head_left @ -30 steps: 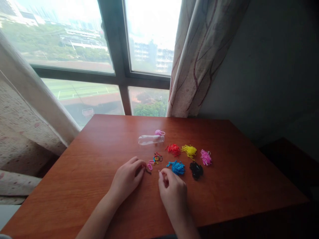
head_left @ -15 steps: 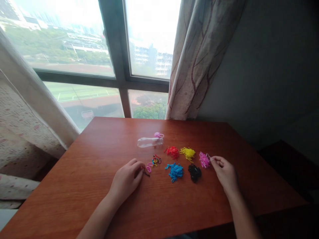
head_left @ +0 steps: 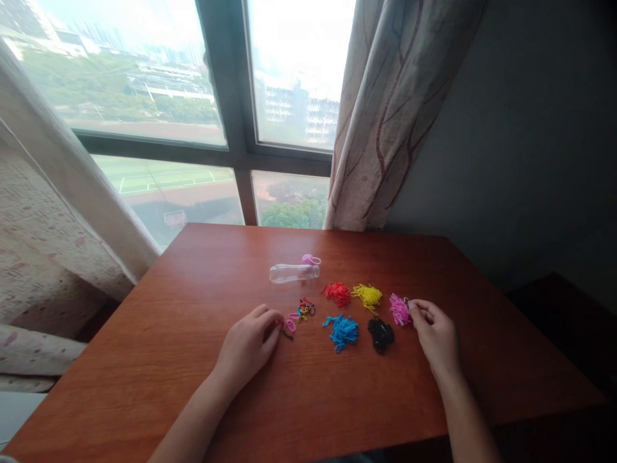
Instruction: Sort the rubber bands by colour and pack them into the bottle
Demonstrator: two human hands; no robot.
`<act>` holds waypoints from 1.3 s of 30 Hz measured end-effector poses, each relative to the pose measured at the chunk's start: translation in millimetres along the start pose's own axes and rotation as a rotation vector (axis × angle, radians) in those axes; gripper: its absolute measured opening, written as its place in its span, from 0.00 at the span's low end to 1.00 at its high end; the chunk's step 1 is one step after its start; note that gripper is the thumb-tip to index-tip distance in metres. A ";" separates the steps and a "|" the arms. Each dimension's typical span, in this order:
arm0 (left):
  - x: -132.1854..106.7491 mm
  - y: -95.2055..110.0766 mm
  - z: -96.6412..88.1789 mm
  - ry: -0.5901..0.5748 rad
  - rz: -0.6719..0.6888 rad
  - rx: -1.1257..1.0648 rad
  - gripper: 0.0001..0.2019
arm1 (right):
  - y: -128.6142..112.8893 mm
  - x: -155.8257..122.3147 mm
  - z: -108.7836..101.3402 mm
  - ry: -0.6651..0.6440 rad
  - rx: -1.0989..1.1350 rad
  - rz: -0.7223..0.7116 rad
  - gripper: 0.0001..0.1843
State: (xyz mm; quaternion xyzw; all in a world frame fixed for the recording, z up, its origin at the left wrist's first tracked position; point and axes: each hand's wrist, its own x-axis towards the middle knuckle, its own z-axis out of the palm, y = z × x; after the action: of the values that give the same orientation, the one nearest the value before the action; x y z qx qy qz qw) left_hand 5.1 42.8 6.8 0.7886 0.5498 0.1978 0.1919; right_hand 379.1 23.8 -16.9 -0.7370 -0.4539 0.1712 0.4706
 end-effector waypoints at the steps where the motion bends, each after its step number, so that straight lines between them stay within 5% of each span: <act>1: 0.1 0.7 -0.7 0.000 -0.002 -0.001 0.09 | -8.2 -7.7 3.1 0.008 -0.034 -0.025 0.23; 4: -0.2 2.0 -2.6 -0.009 -0.001 -0.012 0.09 | -38.8 -39.2 20.0 0.013 -0.172 -0.176 0.18; 8: -1.5 1.1 -3.7 -0.028 0.009 -0.047 0.09 | -75.3 -87.8 53.7 -0.183 -0.061 -0.379 0.14; 14: -3.4 0.4 -3.3 -0.037 0.035 -0.081 0.09 | -94.2 -131.0 92.4 -0.419 -0.070 -0.488 0.10; 39: -4.2 -1.4 -0.8 -0.041 0.075 -0.026 0.09 | -84.6 -143.0 102.7 -0.453 -0.135 -0.498 0.08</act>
State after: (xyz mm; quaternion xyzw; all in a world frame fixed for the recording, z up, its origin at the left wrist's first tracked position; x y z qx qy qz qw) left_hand 2.2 39.3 6.3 0.8099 0.5133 0.1954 0.2058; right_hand 190.6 -27.4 -21.3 -0.5763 -0.7232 0.1801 0.3354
